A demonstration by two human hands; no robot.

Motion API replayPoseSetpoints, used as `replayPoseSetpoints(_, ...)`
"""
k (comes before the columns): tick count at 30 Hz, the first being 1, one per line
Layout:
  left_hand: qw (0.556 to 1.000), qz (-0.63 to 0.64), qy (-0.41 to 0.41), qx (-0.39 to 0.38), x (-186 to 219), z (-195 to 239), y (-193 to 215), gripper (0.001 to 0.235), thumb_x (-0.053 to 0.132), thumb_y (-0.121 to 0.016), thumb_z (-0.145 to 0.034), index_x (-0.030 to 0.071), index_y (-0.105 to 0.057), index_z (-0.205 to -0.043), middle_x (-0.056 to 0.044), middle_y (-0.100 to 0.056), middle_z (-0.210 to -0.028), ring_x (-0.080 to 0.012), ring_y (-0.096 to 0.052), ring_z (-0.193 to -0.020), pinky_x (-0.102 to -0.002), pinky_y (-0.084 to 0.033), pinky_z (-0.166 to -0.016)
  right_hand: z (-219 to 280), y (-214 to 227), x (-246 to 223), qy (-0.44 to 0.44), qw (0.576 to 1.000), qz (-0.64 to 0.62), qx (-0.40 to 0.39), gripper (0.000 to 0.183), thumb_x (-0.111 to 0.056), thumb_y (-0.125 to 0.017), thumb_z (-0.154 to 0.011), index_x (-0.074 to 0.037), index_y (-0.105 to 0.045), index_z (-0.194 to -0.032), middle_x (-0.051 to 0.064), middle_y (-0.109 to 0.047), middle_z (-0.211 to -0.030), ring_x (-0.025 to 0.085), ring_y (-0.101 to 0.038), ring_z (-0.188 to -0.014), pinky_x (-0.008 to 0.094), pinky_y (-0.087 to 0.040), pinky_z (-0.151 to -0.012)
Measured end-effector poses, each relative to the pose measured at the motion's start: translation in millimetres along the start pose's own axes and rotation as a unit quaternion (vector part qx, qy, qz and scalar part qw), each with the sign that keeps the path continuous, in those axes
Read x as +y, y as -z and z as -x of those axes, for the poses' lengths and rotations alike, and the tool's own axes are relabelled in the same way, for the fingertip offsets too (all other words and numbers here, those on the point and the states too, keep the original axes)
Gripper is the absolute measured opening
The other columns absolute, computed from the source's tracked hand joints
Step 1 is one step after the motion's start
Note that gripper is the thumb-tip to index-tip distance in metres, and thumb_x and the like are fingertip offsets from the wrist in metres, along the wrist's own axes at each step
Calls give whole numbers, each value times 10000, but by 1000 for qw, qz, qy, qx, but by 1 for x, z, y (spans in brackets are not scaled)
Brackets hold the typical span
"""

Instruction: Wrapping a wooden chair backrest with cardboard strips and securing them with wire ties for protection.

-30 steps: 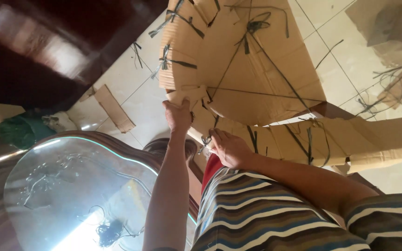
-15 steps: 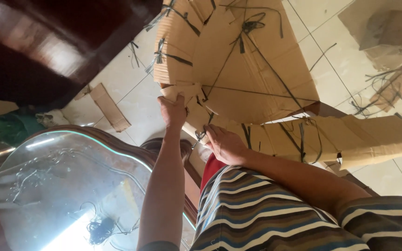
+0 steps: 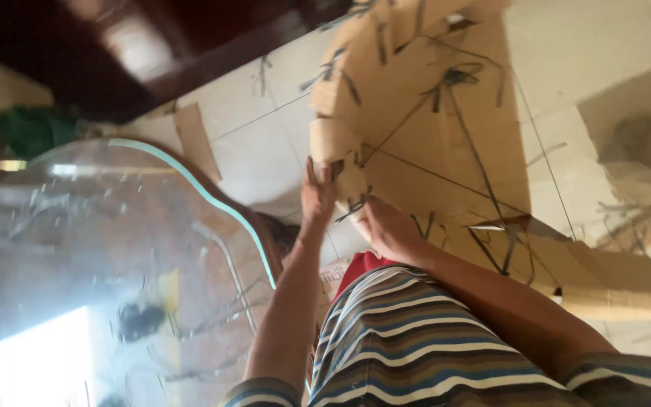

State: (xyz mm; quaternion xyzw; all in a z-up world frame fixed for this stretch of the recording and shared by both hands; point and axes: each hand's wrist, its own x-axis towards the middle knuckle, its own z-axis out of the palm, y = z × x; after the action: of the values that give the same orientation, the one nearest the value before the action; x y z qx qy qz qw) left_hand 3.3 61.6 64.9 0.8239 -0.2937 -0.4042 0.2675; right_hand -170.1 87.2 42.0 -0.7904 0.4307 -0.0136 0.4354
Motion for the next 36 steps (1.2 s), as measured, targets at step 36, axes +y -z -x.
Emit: replayPoseSetpoints(36, 949, 271, 153, 56, -319, 363, -18, 525, 495, -577, -994, 149, -622, -1387, -183, -654, -1342, -401, -554, -1307, -545, -453, -1091, 91, -232, -125, 452, 878, 159, 1, 380, -87, -726, -956, -131, -653, -1326, 176, -522, -1352, 287, -660, -1002, 405, -589, -843)
